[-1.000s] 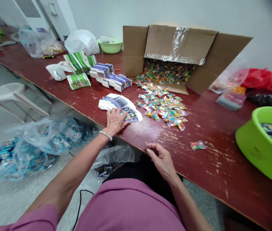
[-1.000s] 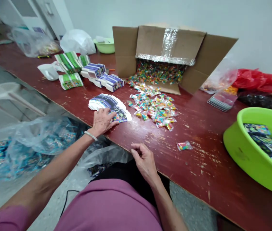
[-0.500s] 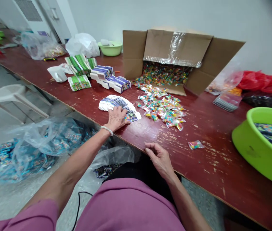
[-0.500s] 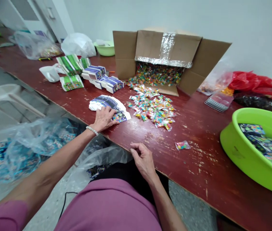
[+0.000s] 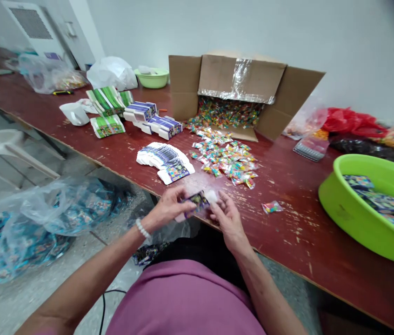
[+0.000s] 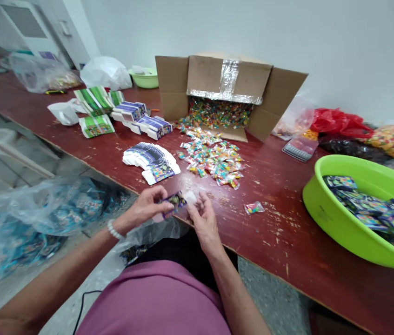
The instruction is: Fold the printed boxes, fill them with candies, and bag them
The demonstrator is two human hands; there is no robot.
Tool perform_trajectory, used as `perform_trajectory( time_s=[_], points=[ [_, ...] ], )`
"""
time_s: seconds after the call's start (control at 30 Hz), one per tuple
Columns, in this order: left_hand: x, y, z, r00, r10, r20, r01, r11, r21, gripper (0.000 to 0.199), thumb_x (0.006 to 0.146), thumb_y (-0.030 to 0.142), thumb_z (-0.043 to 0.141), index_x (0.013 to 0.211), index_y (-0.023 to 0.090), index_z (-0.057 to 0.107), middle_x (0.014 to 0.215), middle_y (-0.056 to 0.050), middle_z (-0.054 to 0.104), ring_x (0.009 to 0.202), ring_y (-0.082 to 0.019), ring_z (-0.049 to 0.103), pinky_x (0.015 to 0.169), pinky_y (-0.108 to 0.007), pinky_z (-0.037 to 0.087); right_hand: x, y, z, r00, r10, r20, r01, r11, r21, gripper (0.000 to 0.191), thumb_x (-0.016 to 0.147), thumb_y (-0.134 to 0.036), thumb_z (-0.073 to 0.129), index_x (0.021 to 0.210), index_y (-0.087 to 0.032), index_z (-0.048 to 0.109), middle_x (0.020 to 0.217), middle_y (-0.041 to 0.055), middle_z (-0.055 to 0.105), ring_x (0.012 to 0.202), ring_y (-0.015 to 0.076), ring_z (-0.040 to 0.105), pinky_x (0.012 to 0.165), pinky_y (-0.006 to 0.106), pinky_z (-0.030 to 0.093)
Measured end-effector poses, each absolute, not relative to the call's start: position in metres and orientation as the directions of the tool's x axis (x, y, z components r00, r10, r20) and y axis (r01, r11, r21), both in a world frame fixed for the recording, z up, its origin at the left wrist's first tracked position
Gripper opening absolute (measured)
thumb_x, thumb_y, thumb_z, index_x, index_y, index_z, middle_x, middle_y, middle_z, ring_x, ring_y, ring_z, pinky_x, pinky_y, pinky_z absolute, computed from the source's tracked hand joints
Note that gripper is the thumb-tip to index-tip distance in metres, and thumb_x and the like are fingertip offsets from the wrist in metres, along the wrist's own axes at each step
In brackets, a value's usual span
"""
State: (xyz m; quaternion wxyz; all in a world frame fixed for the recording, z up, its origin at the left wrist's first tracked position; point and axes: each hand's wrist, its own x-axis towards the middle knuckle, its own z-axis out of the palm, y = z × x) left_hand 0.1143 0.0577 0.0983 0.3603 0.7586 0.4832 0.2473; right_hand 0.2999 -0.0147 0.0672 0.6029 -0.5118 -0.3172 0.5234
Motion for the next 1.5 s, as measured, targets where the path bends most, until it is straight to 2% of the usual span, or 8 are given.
perform_trajectory(
  time_s=[0.1, 0.27, 0.43, 0.67, 0.87, 1.0, 1.23, 1.5],
  points=[
    [0.118, 0.024, 0.100, 0.704, 0.645, -0.298, 0.147, 0.278, 0.949, 0.044, 0.072, 0.040, 0.079, 0.105, 0.015, 0.064, 0.092, -0.006, 0.071, 0.075, -0.018, 0.067, 0.070, -0.028, 0.050, 0.299, -0.017, 0.082, 0.154, 0.984, -0.086, -0.265, -0.042, -0.963, 0.036, 0.083, -0.047, 0.071, 0.107, -0.020, 0.066, 0.081, 0.0007, 0.067, 0.066, 0.0126, 0.058, 0.060, 0.023, 0.048],
    [0.125, 0.000, 0.097, 0.946, 0.234, -0.223, -0.029, 0.750, 0.661, 0.058, 0.067, 0.046, 0.083, 0.111, 0.011, 0.068, 0.100, -0.016, 0.074, 0.084, -0.028, 0.074, 0.079, -0.037, 0.055, 0.303, -0.029, 0.104, -0.077, 0.997, -0.024, -0.086, -0.031, -0.996, 0.025, 0.089, -0.043, 0.064, 0.102, -0.022, 0.069, 0.072, -0.0019, 0.062, 0.058, 0.0100, 0.050, 0.052, 0.020, 0.039],
    [0.134, -0.012, 0.097, 0.879, 0.397, -0.263, -0.104, 0.698, 0.708, 0.041, 0.065, 0.039, 0.086, 0.092, 0.012, 0.070, 0.079, -0.008, 0.073, 0.060, -0.019, 0.071, 0.054, -0.025, 0.055, 0.305, -0.037, 0.107, -0.130, 0.991, -0.013, -0.157, -0.033, -0.987, 0.026, 0.091, -0.043, 0.064, 0.107, -0.023, 0.068, 0.072, -0.0024, 0.061, 0.056, 0.0090, 0.049, 0.051, 0.020, 0.038],
    [0.134, -0.010, 0.106, 0.702, 0.597, -0.387, -0.124, 0.638, 0.760, 0.041, 0.067, 0.038, 0.086, 0.094, 0.015, 0.065, 0.072, -0.006, 0.073, 0.053, -0.019, 0.070, 0.049, -0.025, 0.054, 0.309, -0.039, 0.099, -0.077, 0.997, 0.013, -0.265, -0.008, -0.964, 0.047, 0.084, -0.041, 0.073, 0.128, -0.028, 0.060, 0.115, 0.0050, 0.068, 0.102, 0.0181, 0.064, 0.086, 0.028, 0.052],
    [0.141, -0.007, 0.098, 0.583, 0.734, -0.348, -0.088, 0.483, 0.871, 0.039, 0.069, 0.042, 0.084, 0.086, 0.012, 0.066, 0.068, -0.004, 0.070, 0.054, -0.016, 0.066, 0.054, -0.027, 0.055, 0.301, -0.040, 0.087, -0.039, 0.997, -0.061, -0.217, -0.068, -0.974, 0.022, 0.085, -0.042, 0.071, 0.088, -0.020, 0.070, 0.069, -0.0028, 0.062, 0.054, 0.0106, 0.054, 0.053, 0.023, 0.047],
    [0.147, -0.007, 0.093, 0.517, 0.833, -0.197, -0.048, 0.258, 0.965, 0.031, 0.079, 0.036, 0.078, 0.095, 0.014, 0.065, 0.086, -0.003, 0.071, 0.076, -0.014, 0.067, 0.069, -0.023, 0.054, 0.303, -0.036, 0.086, 0.177, 0.984, -0.034, -0.086, -0.019, -0.996, 0.024, 0.084, -0.041, 0.069, 0.079, -0.018, 0.070, 0.075, 0.0003, 0.068, 0.063, 0.0130, 0.059, 0.061, 0.025, 0.049],
    [0.146, -0.016, 0.091, 0.337, 0.941, -0.010, 0.004, 0.009, 1.000, 0.064, 0.082, 0.027, 0.073, 0.140, 0.027, 0.044, 0.117, -0.005, 0.070, 0.091, -0.018, 0.069, 0.080, -0.030, 0.056, 0.303, -0.033, 0.085, 0.274, 0.959, -0.074, -0.251, -0.003, -0.968, 0.044, 0.079, -0.036, 0.076, 0.118, -0.026, 0.057, 0.079, -0.0036, 0.070, 0.070, 0.0151, 0.066, 0.066, 0.027, 0.053],
    [0.145, -0.013, 0.101, 0.458, 0.881, -0.122, -0.160, 0.217, 0.963, 0.031, 0.084, 0.030, 0.073, 0.110, 0.020, 0.059, 0.096, -0.002, 0.067, 0.082, -0.014, 0.062, 0.071, -0.023, 0.052, 0.305, -0.035, 0.078, 0.195, 0.979, -0.058, -0.244, -0.009, -0.970, 0.024, 0.082, -0.043, 0.074, 0.083, -0.019, 0.069, 0.077, -0.0016, 0.067, 0.068, 0.0122, 0.058, 0.066, 0.024, 0.047]
  ],
)
